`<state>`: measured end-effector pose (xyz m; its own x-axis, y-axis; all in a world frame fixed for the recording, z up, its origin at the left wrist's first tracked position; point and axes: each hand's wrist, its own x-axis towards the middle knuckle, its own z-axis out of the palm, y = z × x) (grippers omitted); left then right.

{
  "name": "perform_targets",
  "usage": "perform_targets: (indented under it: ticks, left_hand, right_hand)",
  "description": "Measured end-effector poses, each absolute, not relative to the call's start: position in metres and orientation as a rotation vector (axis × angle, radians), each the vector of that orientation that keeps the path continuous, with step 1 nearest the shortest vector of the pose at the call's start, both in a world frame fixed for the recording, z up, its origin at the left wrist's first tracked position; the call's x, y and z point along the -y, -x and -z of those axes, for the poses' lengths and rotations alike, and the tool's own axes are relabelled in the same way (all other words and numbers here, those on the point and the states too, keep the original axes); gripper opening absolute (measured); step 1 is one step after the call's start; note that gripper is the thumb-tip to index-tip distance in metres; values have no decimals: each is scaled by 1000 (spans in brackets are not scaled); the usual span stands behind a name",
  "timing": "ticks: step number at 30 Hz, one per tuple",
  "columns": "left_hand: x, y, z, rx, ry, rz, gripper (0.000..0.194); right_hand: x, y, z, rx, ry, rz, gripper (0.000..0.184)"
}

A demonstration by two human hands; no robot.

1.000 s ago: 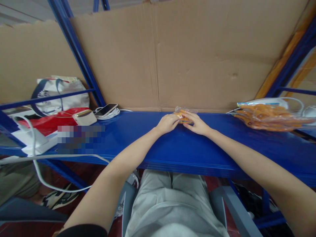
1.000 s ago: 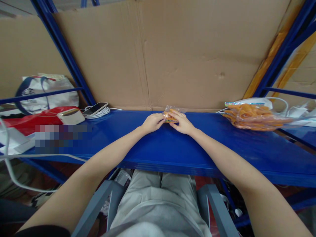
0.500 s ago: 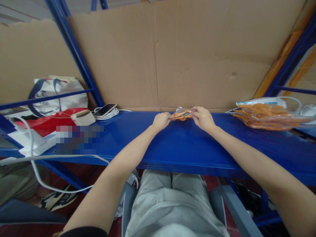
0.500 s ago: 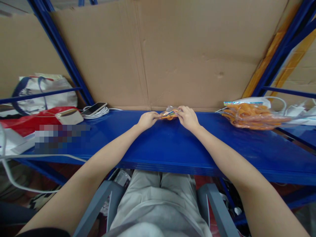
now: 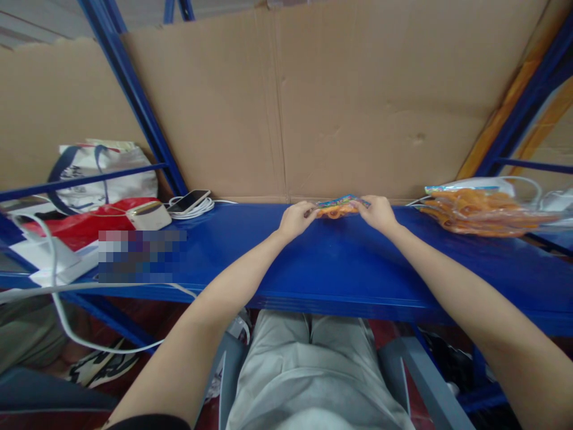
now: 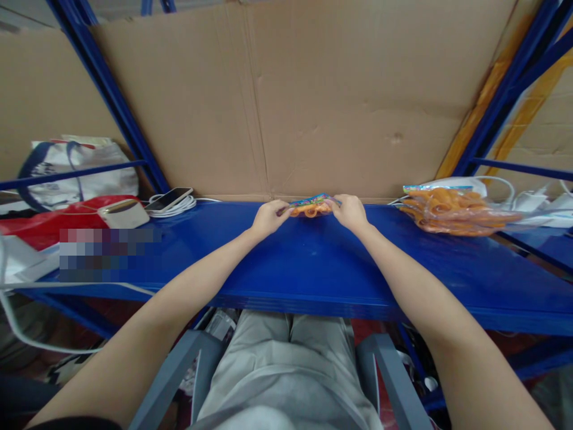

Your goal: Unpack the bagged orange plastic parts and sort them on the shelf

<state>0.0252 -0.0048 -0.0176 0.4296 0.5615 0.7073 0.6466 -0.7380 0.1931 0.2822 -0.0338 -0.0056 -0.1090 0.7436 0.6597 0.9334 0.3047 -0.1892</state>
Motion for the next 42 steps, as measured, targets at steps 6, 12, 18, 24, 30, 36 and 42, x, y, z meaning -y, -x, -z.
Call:
perform_targets:
  ticks: [6,12,18,24,30,36,42]
  left_hand:
    - [10,-25,15,1349,2783,1243,25]
    - [13,-29,10,1715,2854,1624,20]
    - [13,-32,6,1870,2732,2062,21]
    - [9,-30,9,1884,2731,2200,19]
    - [9,-26,6,1868,2715,2221,12]
    - [4,-23,8,1901,2755,2151,8]
    - [-1,-21,17,2055,2895,1927,56]
  right_hand:
    - [29,-287,10,1771,1362,-93,52]
    - [39,-287,2,1931,1455,193,47]
    - [50,-288,-7,2217,1402,179,50]
    - [59,-278,-13,2352,1484,218,69]
    - [62,-268,-14,2397,1574,529,54]
    - [62,-266,-14,2345,1637,612,41]
    - [54,-273,-6,2266,1655,642,35]
